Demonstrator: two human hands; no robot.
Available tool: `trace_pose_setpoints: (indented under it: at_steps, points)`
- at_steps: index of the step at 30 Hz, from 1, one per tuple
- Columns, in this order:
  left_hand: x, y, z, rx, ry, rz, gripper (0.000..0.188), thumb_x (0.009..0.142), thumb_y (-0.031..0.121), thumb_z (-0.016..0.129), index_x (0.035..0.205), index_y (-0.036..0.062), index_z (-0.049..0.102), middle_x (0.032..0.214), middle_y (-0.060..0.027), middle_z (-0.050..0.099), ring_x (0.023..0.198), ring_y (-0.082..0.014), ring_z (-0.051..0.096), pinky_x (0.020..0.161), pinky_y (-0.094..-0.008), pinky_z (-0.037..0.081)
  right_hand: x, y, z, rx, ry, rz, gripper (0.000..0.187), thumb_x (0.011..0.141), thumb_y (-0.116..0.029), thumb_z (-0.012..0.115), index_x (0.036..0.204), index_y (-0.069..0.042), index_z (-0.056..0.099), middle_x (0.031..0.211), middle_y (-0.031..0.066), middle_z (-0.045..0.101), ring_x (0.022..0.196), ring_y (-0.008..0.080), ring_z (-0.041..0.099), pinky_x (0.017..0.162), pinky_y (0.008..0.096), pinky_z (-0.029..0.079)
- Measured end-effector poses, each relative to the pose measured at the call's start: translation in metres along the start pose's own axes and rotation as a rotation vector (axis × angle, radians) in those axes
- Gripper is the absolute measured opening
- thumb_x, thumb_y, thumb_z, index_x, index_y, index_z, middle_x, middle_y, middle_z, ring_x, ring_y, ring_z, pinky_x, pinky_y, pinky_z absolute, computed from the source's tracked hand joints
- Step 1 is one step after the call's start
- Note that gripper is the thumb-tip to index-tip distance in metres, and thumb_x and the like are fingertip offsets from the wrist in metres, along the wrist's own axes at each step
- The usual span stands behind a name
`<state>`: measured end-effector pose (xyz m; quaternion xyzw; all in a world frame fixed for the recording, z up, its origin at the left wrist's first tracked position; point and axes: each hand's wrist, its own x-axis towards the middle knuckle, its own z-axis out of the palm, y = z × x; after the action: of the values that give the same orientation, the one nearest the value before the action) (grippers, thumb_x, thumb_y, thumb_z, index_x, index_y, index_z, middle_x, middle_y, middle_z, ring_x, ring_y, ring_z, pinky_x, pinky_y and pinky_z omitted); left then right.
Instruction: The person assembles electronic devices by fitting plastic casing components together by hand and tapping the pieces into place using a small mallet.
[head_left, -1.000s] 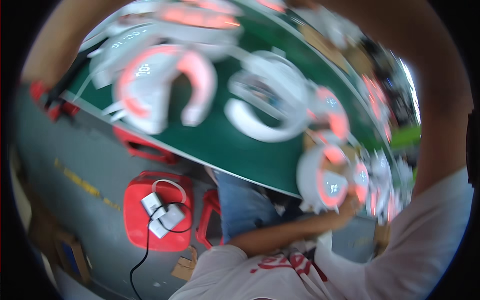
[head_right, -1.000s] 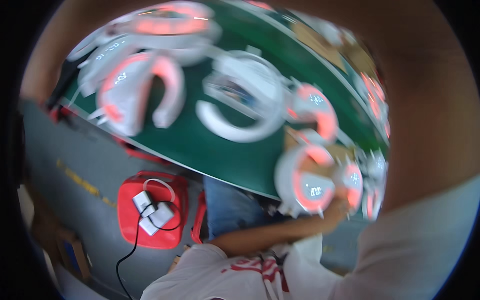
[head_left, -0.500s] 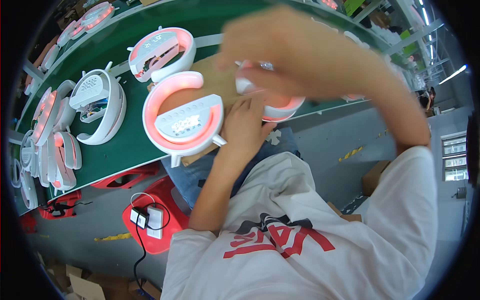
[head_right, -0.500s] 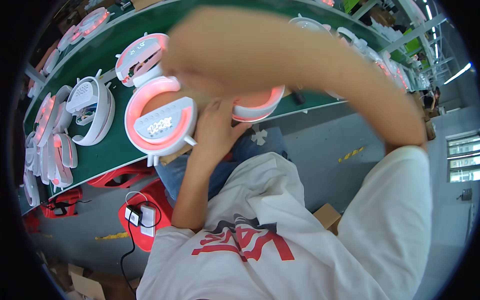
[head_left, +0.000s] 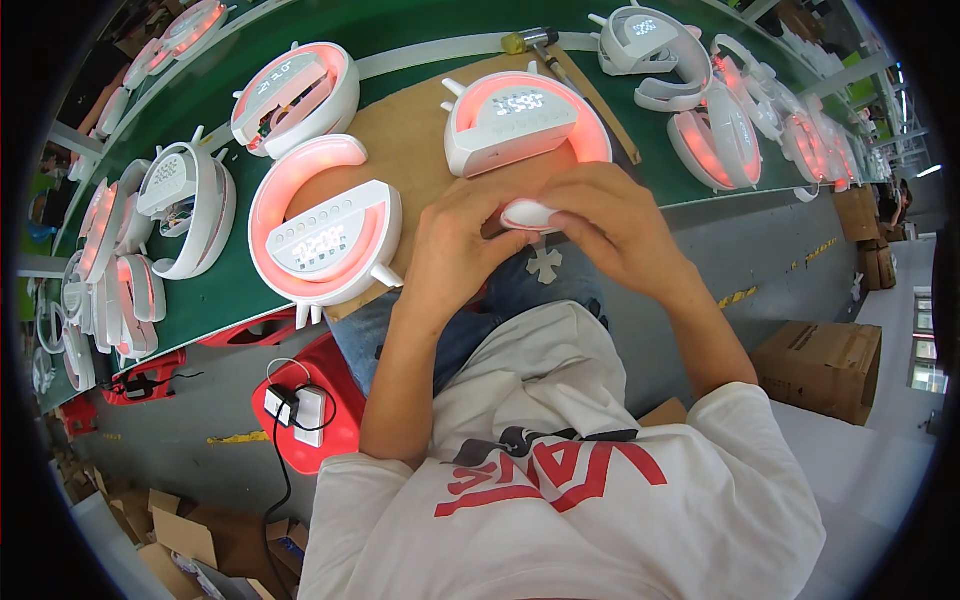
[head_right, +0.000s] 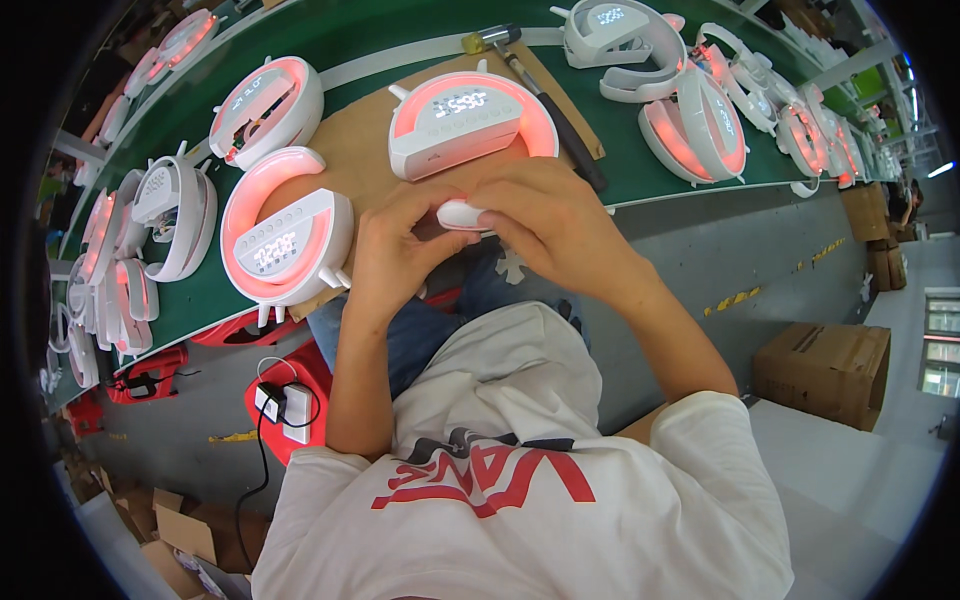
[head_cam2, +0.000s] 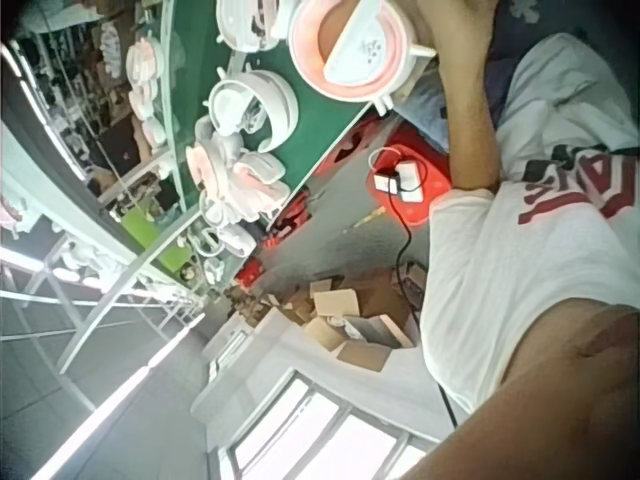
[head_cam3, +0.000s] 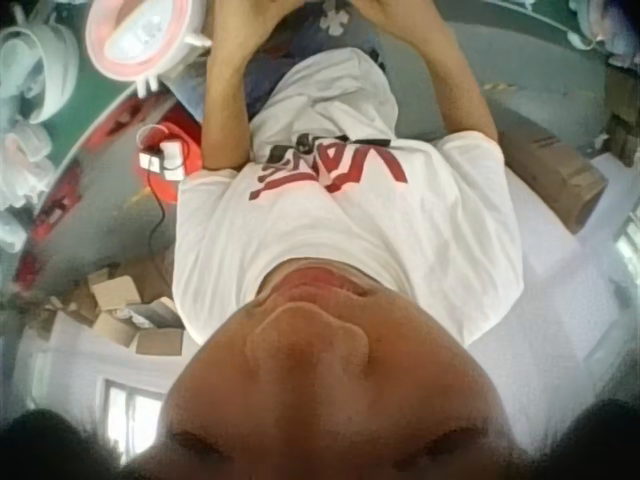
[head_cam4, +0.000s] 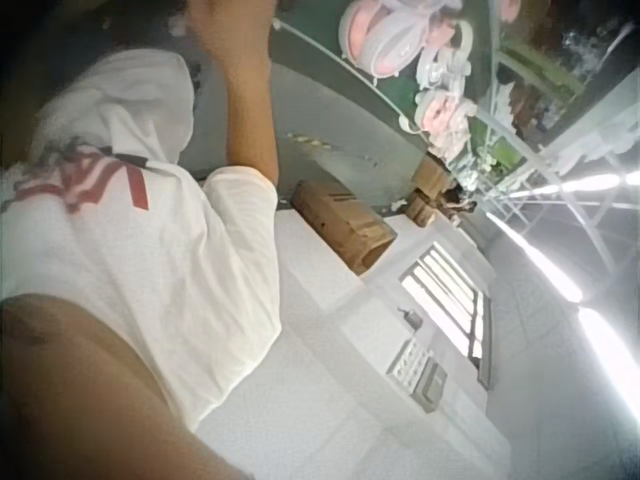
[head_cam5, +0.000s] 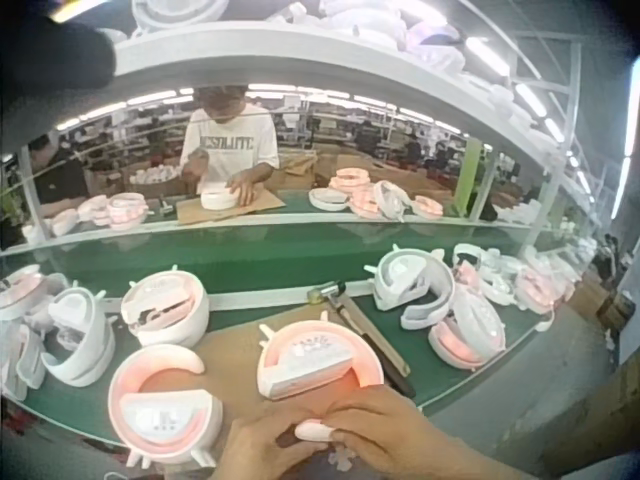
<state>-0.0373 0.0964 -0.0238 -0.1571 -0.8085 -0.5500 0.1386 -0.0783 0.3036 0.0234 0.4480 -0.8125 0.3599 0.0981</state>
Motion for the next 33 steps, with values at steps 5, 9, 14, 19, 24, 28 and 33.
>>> trace_pose_setpoints:
  at_steps: [5, 9, 14, 19, 24, 28, 33]
  points:
    - [0.005, 0.0, 0.021, -0.456, 0.159, -0.115, 0.037, 0.081, 0.008, 0.08, 0.114, -0.002, 0.066, 0.104, -0.0088, 0.067, 0.094, -0.0174, 0.065, 0.082, -0.031, 0.053, 0.005, -0.005, -0.002, 0.185, 0.111, 0.155, 0.032, 0.09, -0.005, 0.064, 0.123, -0.003, 0.063, 0.115, 0.0146, 0.066, 0.102, 0.0303, 0.064, 0.091, 0.0398, 0.048]
    - [0.015, 0.012, 0.047, -0.681, 0.328, -0.098, 0.033, 0.096, 0.019, 0.068, 0.121, -0.002, 0.06, 0.109, -0.0086, 0.062, 0.099, -0.0173, 0.06, 0.087, -0.0305, 0.048, 0.016, -0.017, 0.019, 0.116, 0.435, 0.09, 0.038, 0.093, -0.009, 0.063, 0.13, 0.001, 0.058, 0.118, 0.0175, 0.063, 0.104, 0.0272, 0.062, 0.093, 0.0343, 0.047]
    - [0.021, 0.02, 0.049, -0.585, 0.361, -0.053, 0.035, 0.105, 0.031, 0.052, 0.123, 0.001, 0.054, 0.105, -0.0077, 0.059, 0.097, -0.0169, 0.057, 0.084, -0.0293, 0.046, 0.023, -0.023, 0.03, 0.481, 0.495, 0.29, 0.036, 0.097, -0.011, 0.06, 0.13, 0.003, 0.056, 0.117, 0.0149, 0.06, 0.107, 0.0213, 0.059, 0.095, 0.0314, 0.045]
    - [0.025, 0.014, 0.042, -0.438, 0.286, 0.05, 0.034, 0.106, 0.032, 0.049, 0.12, 0.0008, 0.053, 0.103, -0.0079, 0.058, 0.091, -0.0176, 0.057, 0.079, -0.0302, 0.046, 0.022, -0.02, 0.029, 0.647, 0.486, 0.308, 0.033, 0.098, -0.013, 0.059, 0.127, 0.003, 0.057, 0.12, 0.0147, 0.059, 0.108, 0.0218, 0.058, 0.095, 0.0311, 0.044]
    - [0.029, 0.008, 0.041, -0.438, 0.313, 0.118, 0.032, 0.106, 0.03, 0.049, 0.117, 0.0002, 0.053, 0.102, -0.0094, 0.056, 0.087, -0.0197, 0.057, 0.077, -0.0317, 0.046, 0.024, -0.014, 0.027, 0.345, 0.411, 0.241, 0.033, 0.099, -0.015, 0.057, 0.127, 0.002, 0.057, 0.119, 0.0146, 0.06, 0.104, 0.0246, 0.059, 0.09, 0.0336, 0.046]
    - [0.03, 0.014, 0.035, -0.457, 0.243, 0.088, 0.031, 0.105, 0.029, 0.05, 0.117, 0.0005, 0.051, 0.104, -0.0116, 0.054, 0.086, -0.022, 0.056, 0.075, -0.0334, 0.047, 0.023, -0.013, 0.026, 0.334, 0.392, 0.268, 0.032, 0.1, -0.014, 0.057, 0.127, 0.003, 0.057, 0.12, 0.015, 0.06, 0.104, 0.024, 0.059, 0.088, 0.0332, 0.047]
    - [0.034, 0.013, 0.036, -0.391, 0.256, 0.109, 0.032, 0.105, 0.03, 0.05, 0.116, 0.0008, 0.05, 0.103, -0.0126, 0.052, 0.084, -0.0239, 0.055, 0.074, -0.0345, 0.047, 0.023, -0.011, 0.028, 0.431, 0.449, 0.238, 0.033, 0.1, -0.012, 0.057, 0.129, 0.005, 0.055, 0.118, 0.015, 0.06, 0.105, 0.0206, 0.058, 0.089, 0.0309, 0.046]
